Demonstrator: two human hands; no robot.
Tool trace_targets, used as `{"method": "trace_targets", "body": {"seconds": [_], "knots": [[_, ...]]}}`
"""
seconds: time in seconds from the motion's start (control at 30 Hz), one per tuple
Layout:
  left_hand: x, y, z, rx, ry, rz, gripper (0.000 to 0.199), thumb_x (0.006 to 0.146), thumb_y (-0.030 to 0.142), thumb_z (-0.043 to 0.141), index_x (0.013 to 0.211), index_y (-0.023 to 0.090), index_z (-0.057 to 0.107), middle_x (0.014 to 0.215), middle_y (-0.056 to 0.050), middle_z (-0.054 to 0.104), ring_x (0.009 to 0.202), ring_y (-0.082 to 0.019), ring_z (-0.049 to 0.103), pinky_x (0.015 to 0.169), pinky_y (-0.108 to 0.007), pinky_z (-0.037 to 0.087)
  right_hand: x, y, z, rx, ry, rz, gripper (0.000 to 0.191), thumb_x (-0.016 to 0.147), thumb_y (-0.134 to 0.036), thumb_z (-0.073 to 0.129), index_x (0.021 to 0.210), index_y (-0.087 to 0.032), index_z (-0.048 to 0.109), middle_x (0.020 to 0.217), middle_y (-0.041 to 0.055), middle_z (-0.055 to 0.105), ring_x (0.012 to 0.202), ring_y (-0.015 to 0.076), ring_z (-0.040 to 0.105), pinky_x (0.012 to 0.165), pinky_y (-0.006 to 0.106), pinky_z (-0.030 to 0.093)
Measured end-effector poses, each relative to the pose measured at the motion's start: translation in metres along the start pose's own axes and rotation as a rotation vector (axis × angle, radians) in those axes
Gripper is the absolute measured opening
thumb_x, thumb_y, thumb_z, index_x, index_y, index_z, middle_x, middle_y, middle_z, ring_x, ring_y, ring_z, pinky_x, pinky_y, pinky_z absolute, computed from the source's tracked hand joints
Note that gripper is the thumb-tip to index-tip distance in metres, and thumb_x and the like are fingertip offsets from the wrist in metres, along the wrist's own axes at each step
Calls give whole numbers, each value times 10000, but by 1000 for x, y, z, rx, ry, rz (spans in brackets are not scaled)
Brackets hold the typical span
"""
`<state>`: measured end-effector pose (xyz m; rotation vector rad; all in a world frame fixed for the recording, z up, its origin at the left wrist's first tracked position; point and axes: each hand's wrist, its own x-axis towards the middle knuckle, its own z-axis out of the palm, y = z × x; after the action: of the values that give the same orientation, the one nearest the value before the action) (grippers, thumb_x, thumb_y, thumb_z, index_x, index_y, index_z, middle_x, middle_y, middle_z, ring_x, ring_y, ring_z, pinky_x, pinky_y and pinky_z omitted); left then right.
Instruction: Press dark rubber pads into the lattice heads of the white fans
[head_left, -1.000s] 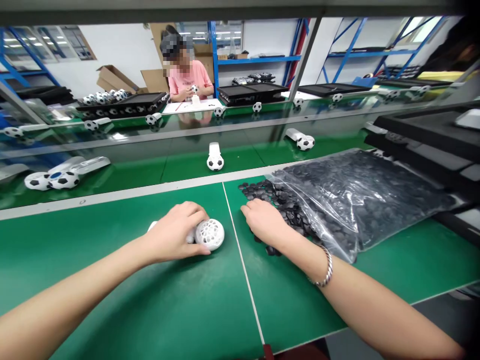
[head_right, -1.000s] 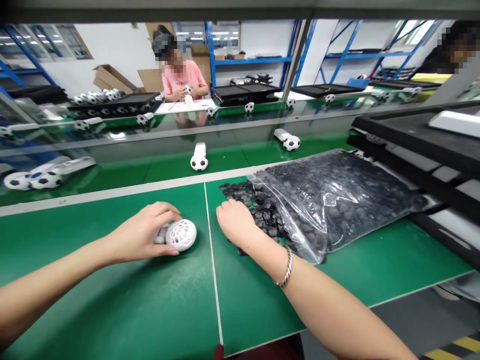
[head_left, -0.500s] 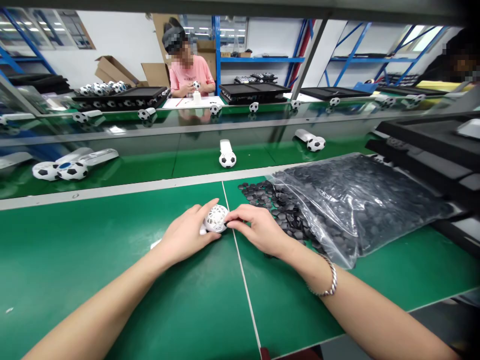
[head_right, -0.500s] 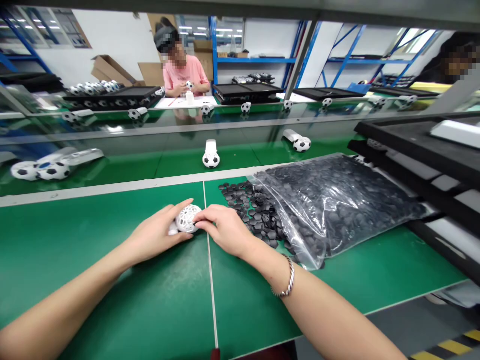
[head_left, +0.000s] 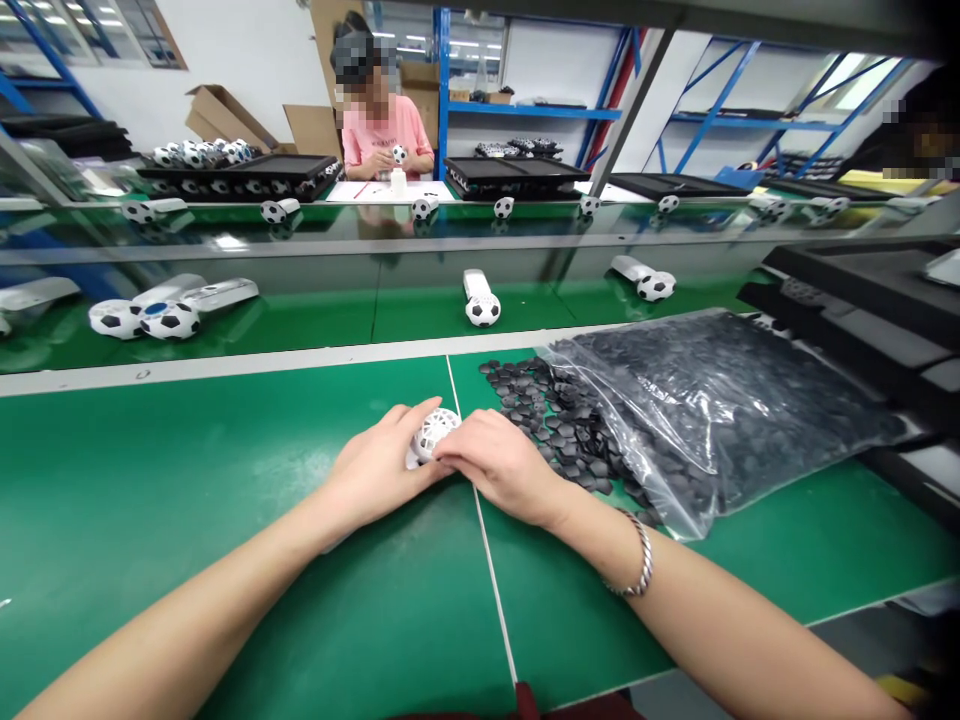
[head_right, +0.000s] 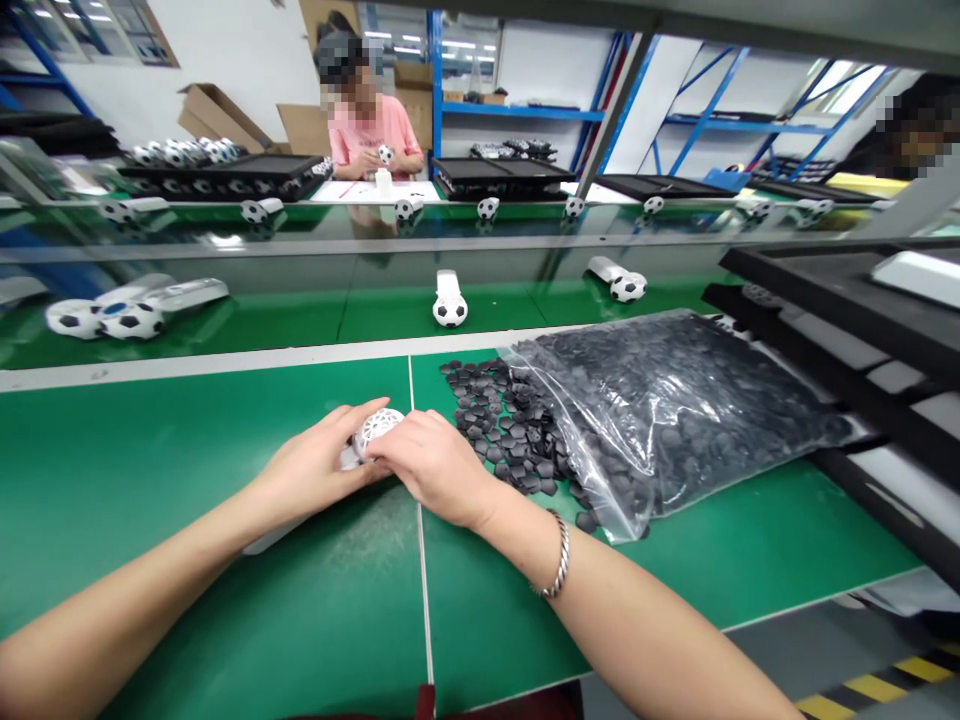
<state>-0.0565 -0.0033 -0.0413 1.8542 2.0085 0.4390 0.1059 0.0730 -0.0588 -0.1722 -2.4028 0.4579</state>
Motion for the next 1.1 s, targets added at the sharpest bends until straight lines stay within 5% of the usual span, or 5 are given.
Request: {"method": "trace_targets", "body": {"seconds": [0.13,0.3,0.8,0.9,1.1], "knots": [[0,2,-2,-12,-2,-18,651,755,586,488,1316,294,334,1188,-30,494,1008,-251,531,830,-364,449,-2,5,0,127,70,206,196,804,-216,623,960,-150,526,980,60,554,946,168,492,827,306,424],[2,1,-3,-10,4,-10,617,739,512,549,1286,284,378,1194,-33,506,1017,-249,530,860,-370,440,-4,8,-2,302,-66,444,374,793,-197,610,1134,-180,460,1112,56,531,1007,154,507,802,277,470],[4,-3,-3,27,16,31,554,753,513,535,1253,318,394,1219,12,512,1051,-236,520,853,-355,440,0,23,-7,517,-30,591,319,760,-175,627,1054,-145,508,1040,57,580,922,131,565,729,233,487],[8,-10,-9,4,-31,16,626,702,461,605,1254,280,372,1241,-10,498,1063,-239,510,847,-341,439,0,40,-26,218,54,708,150,799,-190,599,931,-127,565,923,39,610,789,102,580,734,224,474],[13,-17,-16,165,-59,156,551,732,245,508,1266,280,379,1243,-9,509,1034,-254,497,854,-392,389,-5,50,-42,-279,-188,755,15,777,-194,641,773,-185,652,781,-4,614,712,117,567,624,209,425]]}}
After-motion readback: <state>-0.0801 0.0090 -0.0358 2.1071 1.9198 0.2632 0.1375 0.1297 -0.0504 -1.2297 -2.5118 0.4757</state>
